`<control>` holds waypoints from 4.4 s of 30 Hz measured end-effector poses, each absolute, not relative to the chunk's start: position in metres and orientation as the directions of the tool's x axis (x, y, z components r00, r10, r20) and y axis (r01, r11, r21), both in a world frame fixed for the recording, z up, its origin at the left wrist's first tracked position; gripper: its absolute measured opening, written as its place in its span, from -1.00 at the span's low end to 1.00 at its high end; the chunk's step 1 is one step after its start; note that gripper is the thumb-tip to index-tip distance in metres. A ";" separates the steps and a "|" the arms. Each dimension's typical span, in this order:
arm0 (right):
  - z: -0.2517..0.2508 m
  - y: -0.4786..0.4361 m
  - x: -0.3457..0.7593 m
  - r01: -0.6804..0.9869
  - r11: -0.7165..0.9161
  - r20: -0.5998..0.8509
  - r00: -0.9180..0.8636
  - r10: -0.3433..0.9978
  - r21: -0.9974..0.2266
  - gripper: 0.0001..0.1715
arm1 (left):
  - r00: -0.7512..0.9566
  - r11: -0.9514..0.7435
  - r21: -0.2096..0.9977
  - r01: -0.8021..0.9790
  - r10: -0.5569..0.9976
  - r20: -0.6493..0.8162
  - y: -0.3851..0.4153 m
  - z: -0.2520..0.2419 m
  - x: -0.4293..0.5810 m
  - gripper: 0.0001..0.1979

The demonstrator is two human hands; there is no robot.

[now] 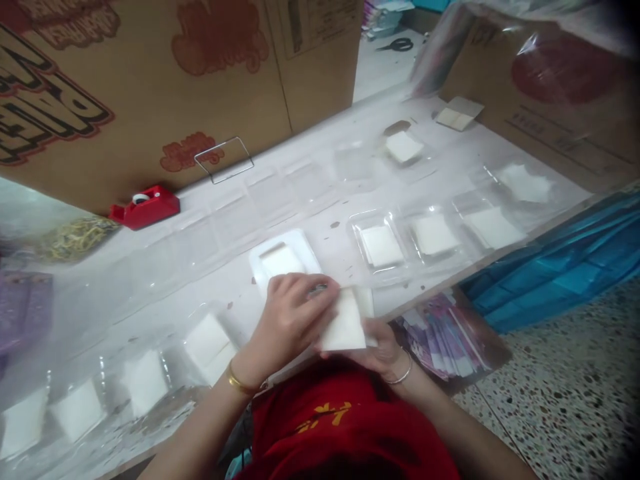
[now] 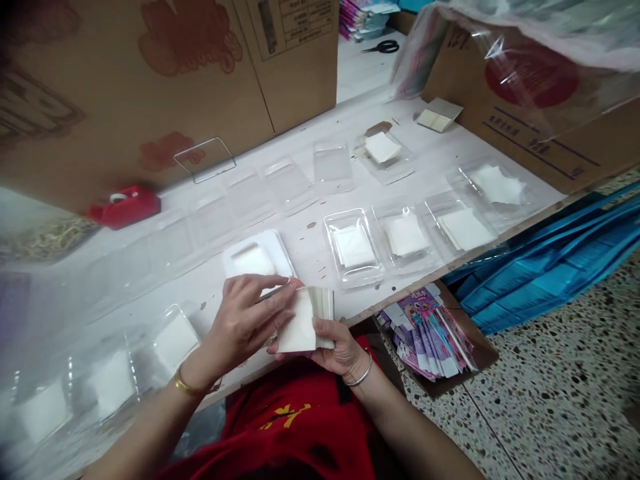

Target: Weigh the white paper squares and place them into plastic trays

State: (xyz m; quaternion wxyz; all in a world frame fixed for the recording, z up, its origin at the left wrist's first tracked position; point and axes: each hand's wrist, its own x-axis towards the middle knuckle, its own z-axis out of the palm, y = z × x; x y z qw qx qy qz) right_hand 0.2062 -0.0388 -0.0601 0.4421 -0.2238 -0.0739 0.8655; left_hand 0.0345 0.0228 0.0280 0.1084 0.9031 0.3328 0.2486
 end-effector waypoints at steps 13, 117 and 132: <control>-0.052 -0.041 0.207 -0.768 -0.592 -0.279 -0.530 0.801 -0.242 -0.27 | 0.694 -0.833 0.217 0.509 0.546 0.470 0.018 0.018 0.036 -0.69; -0.055 -0.060 0.233 -0.687 -0.609 -0.298 -0.532 0.793 -0.396 0.22 | 0.272 -0.419 0.089 0.903 0.721 0.638 0.022 0.025 -0.026 -0.87; -0.055 -0.052 0.239 -0.725 -0.575 -0.272 -0.507 0.818 -0.379 0.12 | 0.476 -0.515 0.093 0.852 0.836 0.274 0.050 -0.023 -0.017 -0.71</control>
